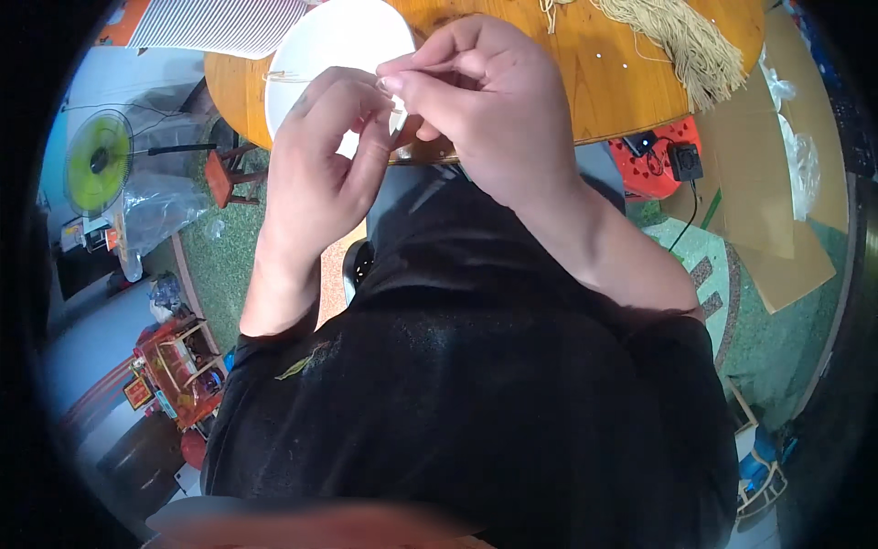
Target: Threading a straw fiber through pre-drilled holes in a paper bucket to assemble a handle.
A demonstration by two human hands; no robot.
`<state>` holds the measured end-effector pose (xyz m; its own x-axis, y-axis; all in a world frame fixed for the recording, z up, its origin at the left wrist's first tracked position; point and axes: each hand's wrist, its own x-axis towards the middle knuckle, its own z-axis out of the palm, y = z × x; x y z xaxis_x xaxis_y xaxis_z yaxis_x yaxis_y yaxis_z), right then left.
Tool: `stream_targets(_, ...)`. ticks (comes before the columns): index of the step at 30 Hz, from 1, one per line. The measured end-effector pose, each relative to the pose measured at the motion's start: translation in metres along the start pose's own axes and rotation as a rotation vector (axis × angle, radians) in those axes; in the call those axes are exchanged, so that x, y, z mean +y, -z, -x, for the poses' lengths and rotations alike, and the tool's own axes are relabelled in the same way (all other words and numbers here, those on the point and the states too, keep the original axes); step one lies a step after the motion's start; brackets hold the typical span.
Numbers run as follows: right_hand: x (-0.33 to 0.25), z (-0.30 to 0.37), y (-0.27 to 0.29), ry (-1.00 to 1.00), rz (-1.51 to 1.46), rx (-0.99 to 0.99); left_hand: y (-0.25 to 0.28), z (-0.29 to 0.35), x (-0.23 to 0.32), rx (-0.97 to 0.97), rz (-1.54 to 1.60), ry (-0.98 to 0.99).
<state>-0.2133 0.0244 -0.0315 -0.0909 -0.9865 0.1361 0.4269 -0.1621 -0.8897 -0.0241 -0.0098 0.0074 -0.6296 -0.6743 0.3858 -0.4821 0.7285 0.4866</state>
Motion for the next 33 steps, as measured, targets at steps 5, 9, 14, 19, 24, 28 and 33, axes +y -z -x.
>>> stream_targets(5, -0.010, -0.003, 0.000, 0.027, 0.284, -0.012, -0.001, 0.001, 0.002, 0.077, -0.028, -0.034)
stream_targets(9, -0.020, -0.005, 0.001, 0.058, 0.447, -0.116, -0.003, 0.002, 0.005, 0.097, -0.066, -0.039)
stream_targets(14, -0.038, -0.006, -0.001, 0.024, 0.791, -0.210, 0.001, -0.001, -0.001, 0.256, -0.140, -0.155)
stream_targets(19, -0.014, -0.007, 0.007, 0.055, 0.495, -0.195, 0.002, -0.003, -0.005, 0.072, 0.089, 0.042)
stream_targets(24, -0.011, -0.002, 0.004, 0.029, 0.442, -0.156, 0.012, 0.001, -0.002, 0.003, 0.241, 0.268)
stream_targets(28, -0.011, 0.000, 0.003, -0.006, 0.417, -0.117, 0.018, -0.005, 0.004, -0.078, 0.127, 0.266)
stream_targets(33, -0.009, -0.001, 0.004, -0.001, 0.408, -0.133, 0.018, -0.011, 0.010, -0.132, 0.145, 0.353)
